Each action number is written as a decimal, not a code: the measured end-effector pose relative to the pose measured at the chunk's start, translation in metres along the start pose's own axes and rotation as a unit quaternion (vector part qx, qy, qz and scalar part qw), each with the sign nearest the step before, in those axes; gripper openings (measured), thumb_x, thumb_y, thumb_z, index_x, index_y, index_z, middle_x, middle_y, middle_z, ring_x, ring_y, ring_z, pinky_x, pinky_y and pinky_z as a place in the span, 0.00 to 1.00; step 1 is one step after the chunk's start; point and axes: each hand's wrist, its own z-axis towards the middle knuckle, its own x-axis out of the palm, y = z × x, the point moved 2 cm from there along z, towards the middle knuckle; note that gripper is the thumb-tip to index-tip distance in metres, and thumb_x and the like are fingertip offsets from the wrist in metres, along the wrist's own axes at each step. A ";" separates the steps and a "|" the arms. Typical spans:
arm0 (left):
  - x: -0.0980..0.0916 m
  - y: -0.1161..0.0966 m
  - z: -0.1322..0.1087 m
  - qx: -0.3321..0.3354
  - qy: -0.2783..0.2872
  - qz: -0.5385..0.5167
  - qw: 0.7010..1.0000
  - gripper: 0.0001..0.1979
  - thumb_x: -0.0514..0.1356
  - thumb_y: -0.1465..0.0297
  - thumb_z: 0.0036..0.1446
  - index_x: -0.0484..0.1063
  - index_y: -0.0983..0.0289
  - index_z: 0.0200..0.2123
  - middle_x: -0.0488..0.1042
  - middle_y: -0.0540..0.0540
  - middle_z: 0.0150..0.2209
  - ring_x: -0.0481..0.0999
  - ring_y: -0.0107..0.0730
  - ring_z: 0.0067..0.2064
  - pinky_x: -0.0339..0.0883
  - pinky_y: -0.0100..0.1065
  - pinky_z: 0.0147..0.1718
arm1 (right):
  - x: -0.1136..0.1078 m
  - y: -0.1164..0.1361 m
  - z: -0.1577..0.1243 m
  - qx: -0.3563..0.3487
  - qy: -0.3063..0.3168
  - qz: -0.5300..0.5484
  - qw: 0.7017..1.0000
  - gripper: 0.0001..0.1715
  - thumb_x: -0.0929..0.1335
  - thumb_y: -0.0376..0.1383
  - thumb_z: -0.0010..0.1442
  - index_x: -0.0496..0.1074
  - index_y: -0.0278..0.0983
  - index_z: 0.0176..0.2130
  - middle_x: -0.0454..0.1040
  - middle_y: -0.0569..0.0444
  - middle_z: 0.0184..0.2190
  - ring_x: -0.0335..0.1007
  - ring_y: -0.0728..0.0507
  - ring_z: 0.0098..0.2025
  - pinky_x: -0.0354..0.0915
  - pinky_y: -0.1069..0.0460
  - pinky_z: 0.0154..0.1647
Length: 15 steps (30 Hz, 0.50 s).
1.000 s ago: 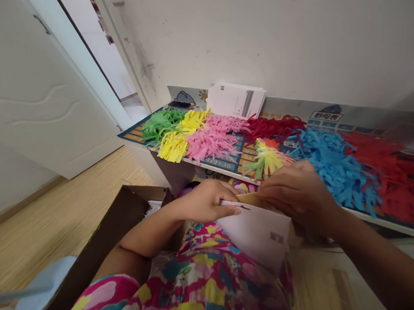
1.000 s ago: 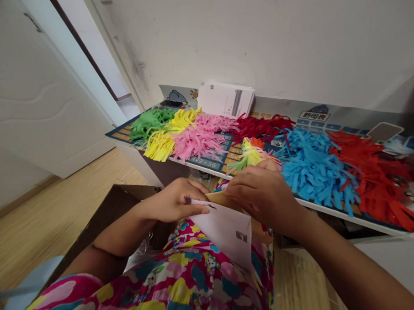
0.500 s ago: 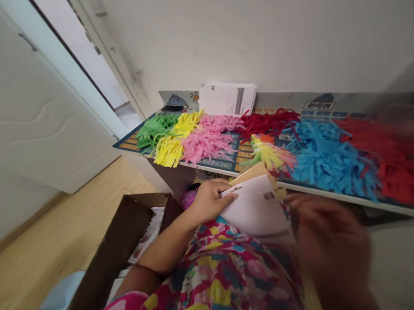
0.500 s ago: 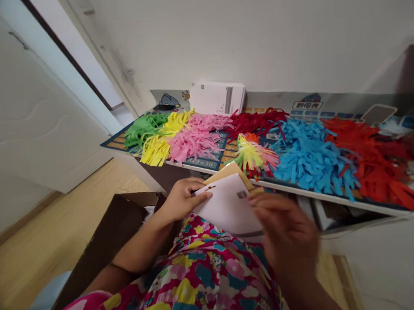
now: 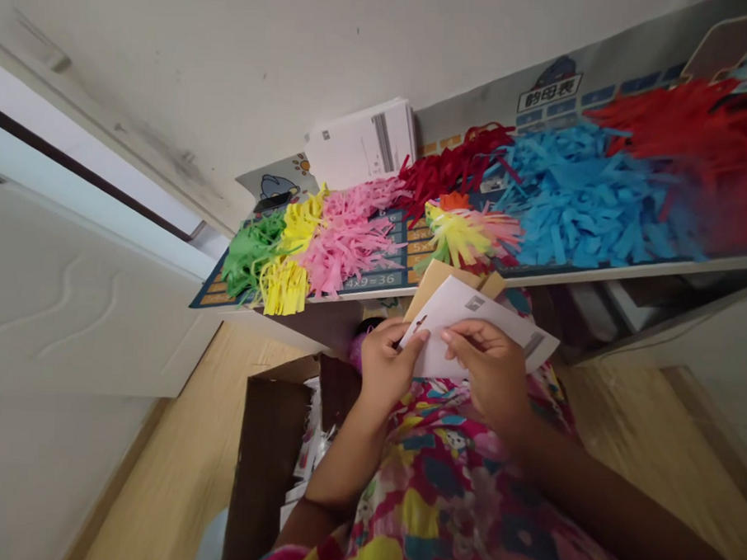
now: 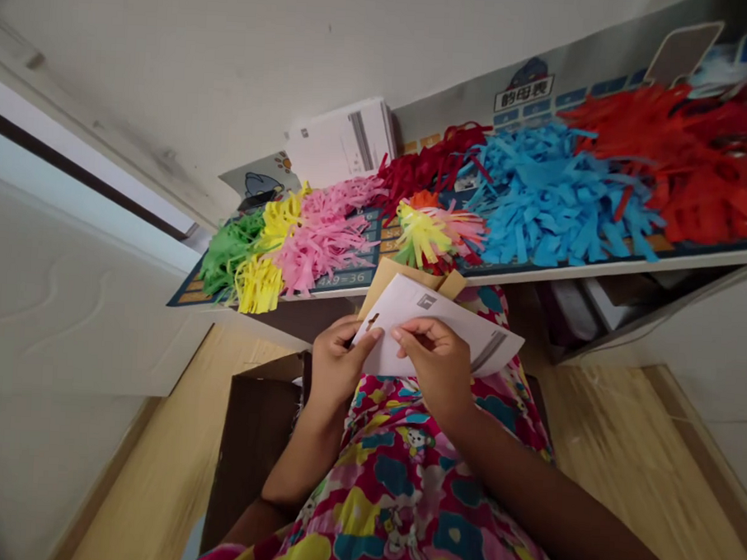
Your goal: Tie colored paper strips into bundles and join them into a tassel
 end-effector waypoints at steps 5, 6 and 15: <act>0.003 -0.005 -0.002 0.001 -0.001 0.003 1.000 0.09 0.63 0.66 0.59 0.81 0.63 0.30 0.80 0.54 0.33 0.78 0.34 0.36 0.70 0.32 0.36 | 0.002 -0.002 0.001 -0.010 -0.023 -0.001 1.000 0.17 0.77 0.46 0.49 0.75 0.37 0.29 0.73 0.58 0.20 0.67 0.49 0.22 0.63 0.54 0.26; 0.004 -0.006 -0.002 0.004 -0.003 0.003 1.000 0.09 0.63 0.66 0.59 0.81 0.63 0.30 0.81 0.54 0.34 0.78 0.35 0.37 0.70 0.32 0.36 | 0.002 -0.002 0.001 -0.014 -0.026 -0.001 1.000 0.17 0.77 0.47 0.49 0.75 0.37 0.29 0.73 0.58 0.20 0.68 0.48 0.22 0.63 0.54 0.26; 0.006 -0.017 -0.007 0.029 0.001 0.020 0.999 0.09 0.63 0.67 0.60 0.81 0.62 0.31 0.80 0.53 0.36 0.78 0.35 0.39 0.69 0.32 0.39 | 0.000 0.002 0.000 -0.044 -0.037 -0.025 0.998 0.15 0.75 0.46 0.53 0.74 0.38 0.30 0.73 0.59 0.20 0.70 0.48 0.23 0.66 0.53 0.29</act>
